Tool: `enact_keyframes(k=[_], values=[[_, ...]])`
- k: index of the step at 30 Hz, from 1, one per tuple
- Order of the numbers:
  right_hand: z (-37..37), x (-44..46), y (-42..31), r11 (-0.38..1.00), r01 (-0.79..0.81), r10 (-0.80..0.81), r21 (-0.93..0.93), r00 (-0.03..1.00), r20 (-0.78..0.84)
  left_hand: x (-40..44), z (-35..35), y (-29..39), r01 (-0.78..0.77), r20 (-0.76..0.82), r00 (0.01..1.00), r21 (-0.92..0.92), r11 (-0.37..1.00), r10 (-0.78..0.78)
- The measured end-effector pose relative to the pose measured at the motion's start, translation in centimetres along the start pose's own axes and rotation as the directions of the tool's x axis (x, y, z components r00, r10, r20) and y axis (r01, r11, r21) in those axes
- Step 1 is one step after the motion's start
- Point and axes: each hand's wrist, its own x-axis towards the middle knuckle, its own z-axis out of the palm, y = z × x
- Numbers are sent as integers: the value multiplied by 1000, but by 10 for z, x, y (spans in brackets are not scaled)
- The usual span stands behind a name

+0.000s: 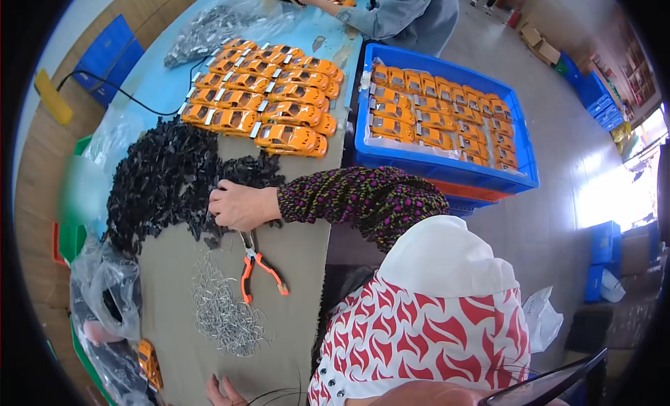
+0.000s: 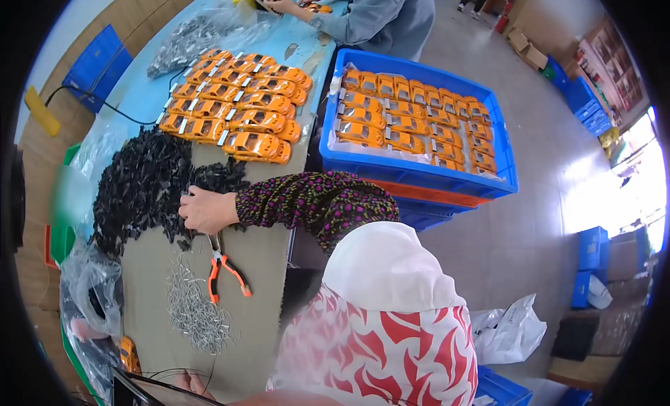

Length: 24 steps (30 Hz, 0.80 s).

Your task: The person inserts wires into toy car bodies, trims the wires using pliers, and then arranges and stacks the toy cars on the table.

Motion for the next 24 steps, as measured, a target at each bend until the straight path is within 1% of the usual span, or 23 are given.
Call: enact_keyframes(k=[1,3,4,5,6,7,8,9,10,11,12,13,14,15,16,17,18,19,20,22,23,24], values=[[-1,-4,2,1000,-8,8,-9,1000,2,-14,3,0,-9,-31,1000,-45,999,8],[-20,-14,2,994,77,-79,79,997,22,-33,12,-3,-31,-88,996,-132,991,19],[-32,-19,1,985,120,-124,124,992,27,-39,20,-8,-36,-94,995,-133,990,24],[-42,-24,-7,986,118,-122,120,992,27,-42,28,-16,-107,-112,990,-245,964,82],[-52,-28,-21,916,196,-225,350,973,45,-46,33,-23,-176,-134,982,-350,920,137],[-58,-34,-31,787,254,-330,563,943,35,-51,34,-26,-240,-157,970,-448,861,188],[-60,-38,-33,785,258,-332,564,943,30,-32,31,-19,-238,-153,970,-445,863,189],[-62,-40,-36,795,273,-356,541,933,51,-15,26,-7,126,41,992,-478,869,-121],[-62,-43,-41,797,296,-387,526,919,70,26,26,12,484,237,875,-431,761,-422],[-61,-42,-52,782,340,-439,523,895,74,62,10,37,789,398,615,-293,541,-681],[-66,-40,-56,762,320,-420,562,906,53,97,-6,54,974,464,226,-81,214,-856],[-71,-35,-55,718,327,-429,615,903,20,115,-4,57,958,429,271,-29,286,-862],[-79,-31,-57,721,270,-423,638,901,97,128,-3,59,966,454,252,-68,249,-854],[-77,-24,-58,722,287,-430,629,899,84,131,2,62,941,417,324,-50,335,-849],[-77,-19,-60,742,275,-436,612,890,129,142,7,60,966,429,251,-61,249,-868],[-80,-14,-64,742,292,-436,604,894,103,139,13,63,969,383,245,-56,242,-891],[-80,-9,-67,731,296,-455,614,883,117,133,23,66,975,350,218,-41,218,-911],[-84,-9,-72,748,278,-448,603,881,149,130,29,67,968,335,243,-32,247,-910],[-83,-8,-74,702,342,-522,625,844,124,134,36,67,976,309,214,-42,212,-927],[-84,-6,-72,725,301,-474,619,870,133,143,52,61,975,290,220,-92,202,-931],[-83,-5,-70,709,335,-506,621,855,117,146,60,58,970,295,238,-119,211,-926],[-80,-6,-68,716,310,-470,626,876,105,145,74,57,955,266,297,-87,284,-917]])
